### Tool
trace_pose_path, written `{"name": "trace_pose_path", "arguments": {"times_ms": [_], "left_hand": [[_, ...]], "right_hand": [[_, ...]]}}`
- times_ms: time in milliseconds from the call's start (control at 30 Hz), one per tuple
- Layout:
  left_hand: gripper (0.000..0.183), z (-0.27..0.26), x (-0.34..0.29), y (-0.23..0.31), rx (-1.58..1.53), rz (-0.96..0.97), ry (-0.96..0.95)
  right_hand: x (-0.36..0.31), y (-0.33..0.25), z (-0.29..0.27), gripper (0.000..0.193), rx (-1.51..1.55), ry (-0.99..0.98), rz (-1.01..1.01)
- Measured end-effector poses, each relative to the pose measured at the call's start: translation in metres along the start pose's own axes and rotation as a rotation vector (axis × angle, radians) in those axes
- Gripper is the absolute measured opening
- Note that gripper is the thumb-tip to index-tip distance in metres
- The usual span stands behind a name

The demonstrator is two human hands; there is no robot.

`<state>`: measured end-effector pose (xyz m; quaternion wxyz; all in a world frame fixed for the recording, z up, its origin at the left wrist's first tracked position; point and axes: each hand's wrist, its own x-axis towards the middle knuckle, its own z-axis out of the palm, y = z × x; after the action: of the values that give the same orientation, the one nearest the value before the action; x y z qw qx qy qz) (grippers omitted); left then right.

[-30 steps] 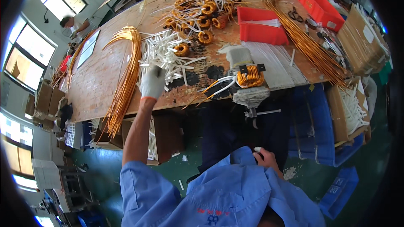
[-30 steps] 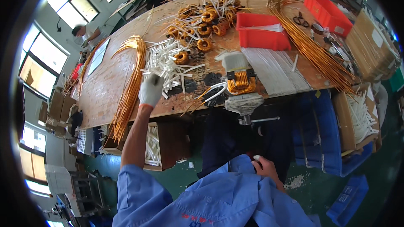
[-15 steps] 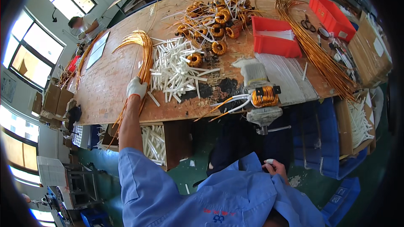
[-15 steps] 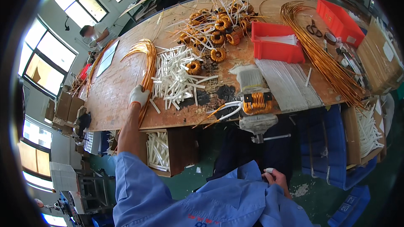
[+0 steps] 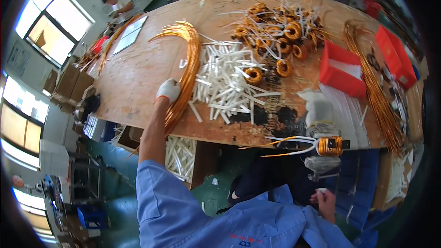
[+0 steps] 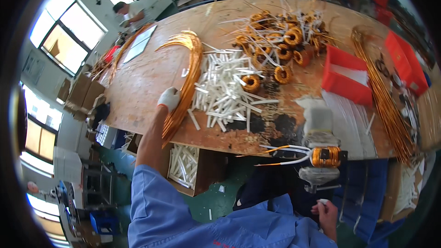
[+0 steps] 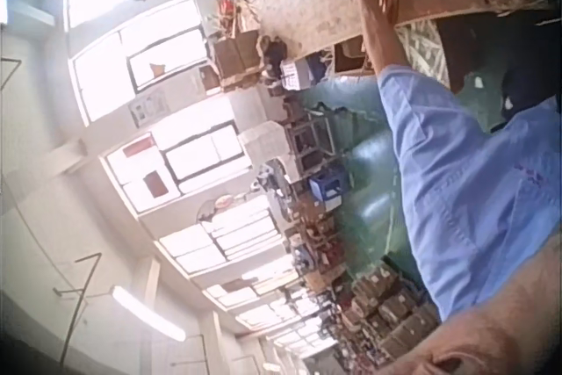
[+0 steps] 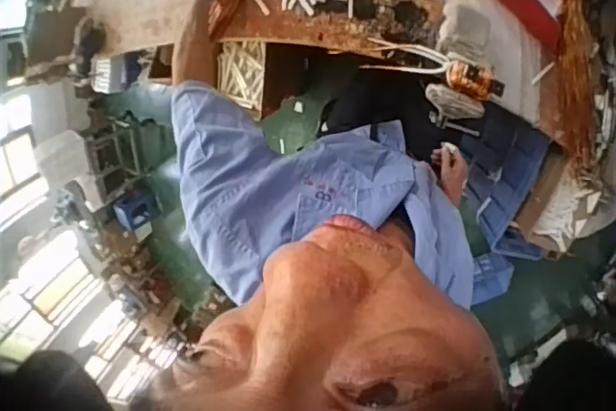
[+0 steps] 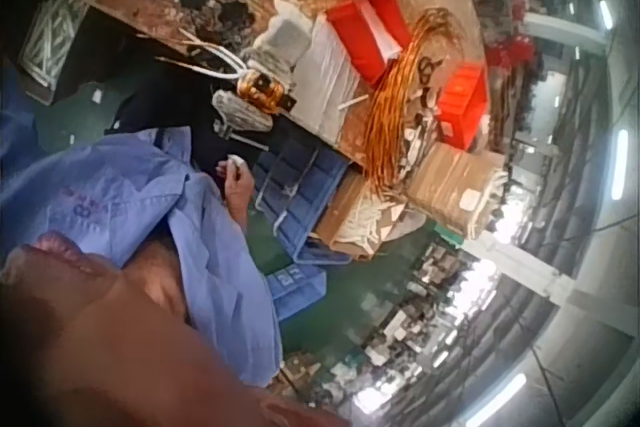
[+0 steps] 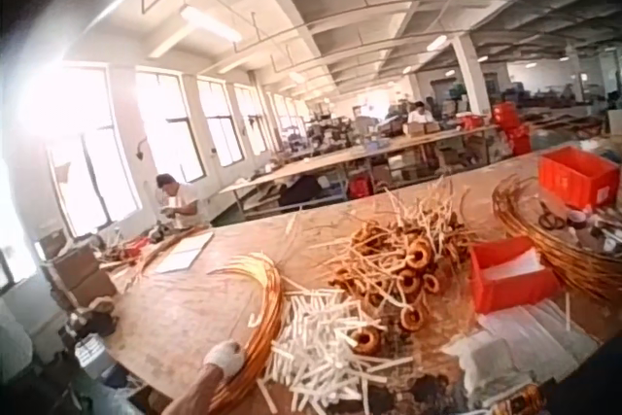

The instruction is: Manually wrapping and insulating copper wire induction transformers/coils on a workbench.

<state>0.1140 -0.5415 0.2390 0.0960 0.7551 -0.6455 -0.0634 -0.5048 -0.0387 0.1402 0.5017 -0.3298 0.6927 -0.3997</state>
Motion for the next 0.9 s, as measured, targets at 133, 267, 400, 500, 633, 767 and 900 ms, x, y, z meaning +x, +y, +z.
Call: {"name": "trace_pose_path", "arguments": {"times_ms": [133,267,400,500,633,767,900], "left_hand": [[0.035,-0.024,-0.006,0.013,0.279,0.066,0.155],[0.035,-0.047,-0.015,0.023,0.151,0.048,0.132],[0.032,-0.024,-0.023,0.006,0.159,0.095,0.060],[0.025,-0.013,-0.019,0.008,0.205,0.065,0.020],[0.016,-0.006,-0.012,0.016,0.522,0.214,0.342],[0.014,-0.064,0.013,-0.010,0.356,0.055,0.771],[0.025,-0.165,-0.037,0.120,-1.062,0.024,0.288]], "right_hand": [[0.004,-0.019,-0.020,0.021,-0.028,0.091,-0.046],[0.010,-0.042,-0.028,0.021,-0.074,0.071,-0.094],[0.014,-0.063,-0.021,0.021,-0.096,0.009,-0.158],[0.002,-0.064,-0.024,0.021,-0.137,-0.008,-0.192],[-0.015,-0.065,-0.034,0.021,-0.156,-0.007,-0.177],[-0.017,-0.080,-0.036,0.019,-0.190,-0.014,-0.226],[-0.049,-0.157,-0.038,0.018,-0.426,0.092,-0.465]]}}
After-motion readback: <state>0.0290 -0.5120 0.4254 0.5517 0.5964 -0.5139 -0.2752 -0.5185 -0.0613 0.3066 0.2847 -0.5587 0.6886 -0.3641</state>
